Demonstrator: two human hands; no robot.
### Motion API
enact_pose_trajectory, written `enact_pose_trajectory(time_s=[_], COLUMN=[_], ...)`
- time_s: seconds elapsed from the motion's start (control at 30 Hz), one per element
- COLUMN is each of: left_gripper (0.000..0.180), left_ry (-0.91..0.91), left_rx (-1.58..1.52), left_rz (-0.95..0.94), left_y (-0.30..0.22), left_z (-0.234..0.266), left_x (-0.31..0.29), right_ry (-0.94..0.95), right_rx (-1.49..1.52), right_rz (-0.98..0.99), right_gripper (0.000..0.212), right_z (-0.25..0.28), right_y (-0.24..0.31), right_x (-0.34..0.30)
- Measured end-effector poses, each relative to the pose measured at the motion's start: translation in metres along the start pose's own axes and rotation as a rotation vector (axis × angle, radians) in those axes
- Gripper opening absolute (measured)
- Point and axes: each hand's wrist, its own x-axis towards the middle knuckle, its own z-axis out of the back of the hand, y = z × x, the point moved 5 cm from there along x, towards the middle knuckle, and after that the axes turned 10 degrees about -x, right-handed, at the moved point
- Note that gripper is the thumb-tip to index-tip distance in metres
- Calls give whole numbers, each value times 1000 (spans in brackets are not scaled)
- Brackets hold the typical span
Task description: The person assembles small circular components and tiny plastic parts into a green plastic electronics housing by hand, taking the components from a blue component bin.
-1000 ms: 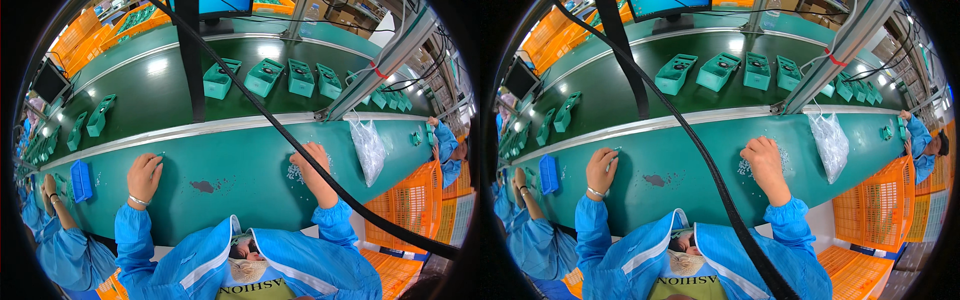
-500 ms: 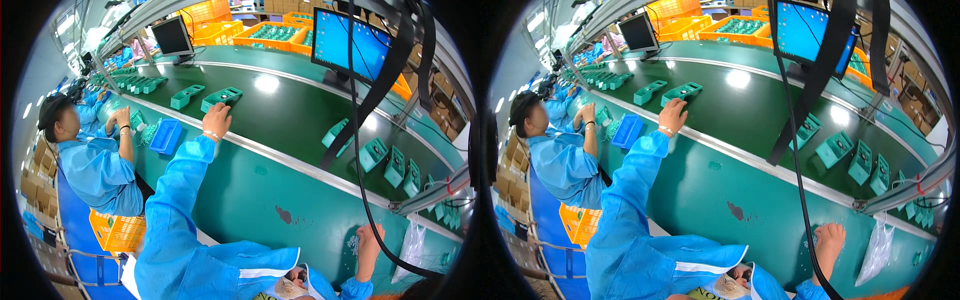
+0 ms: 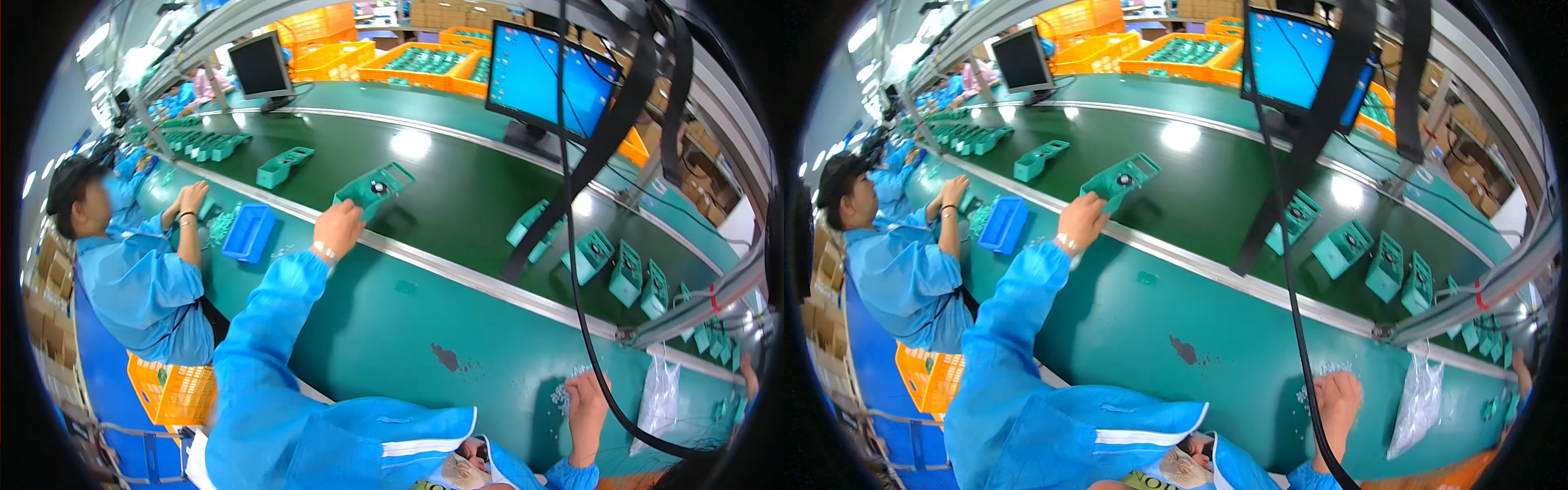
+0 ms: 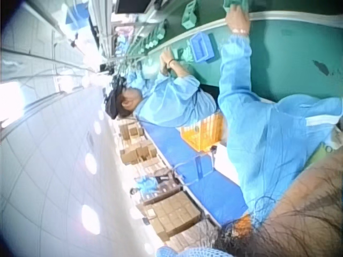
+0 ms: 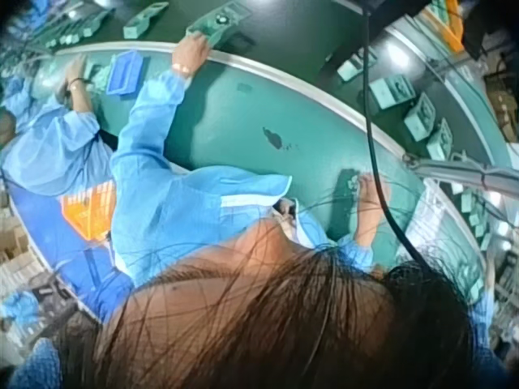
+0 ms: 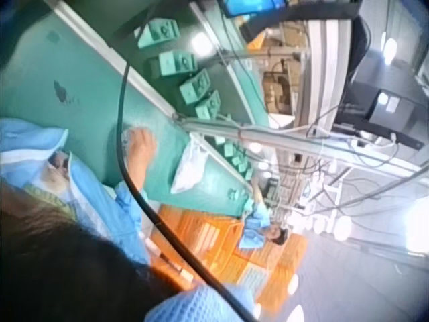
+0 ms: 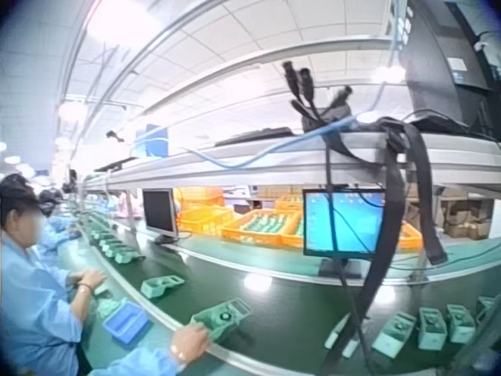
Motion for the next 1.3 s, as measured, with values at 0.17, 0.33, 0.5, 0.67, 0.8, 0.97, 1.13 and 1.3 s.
enact_pose_trajectory(time_s=[0.17,0.33,0.5,0.67,0.8,0.97,1.13,1.3], left_gripper=[26,28,28,25,31,30,31,32], left_ry=[178,298,371,450,432,441,434,439], left_rx=[-214,-346,-382,-420,-416,-449,-463,-470], left_rz=[-370,-548,-619,-659,-651,-650,-643,-645], left_y=[-156,-237,-266,-277,-275,-276,-273,-274], left_z=[49,63,65,68,66,68,69,70], left_x=[-75,-132,-151,-155,-159,-157,-156,-154], right_ry=[5,34,44,76,52,45,19,-104], right_rx=[211,278,341,404,377,333,236,173], right_rz=[88,203,139,43,42,62,120,186], right_gripper=[15,15,14,10,10,10,11,11], right_z=[1,-2,-24,-46,-50,-52,-49,-39], right_y=[32,72,76,79,83,87,96,106], right_x=[19,42,36,34,33,30,32,33])
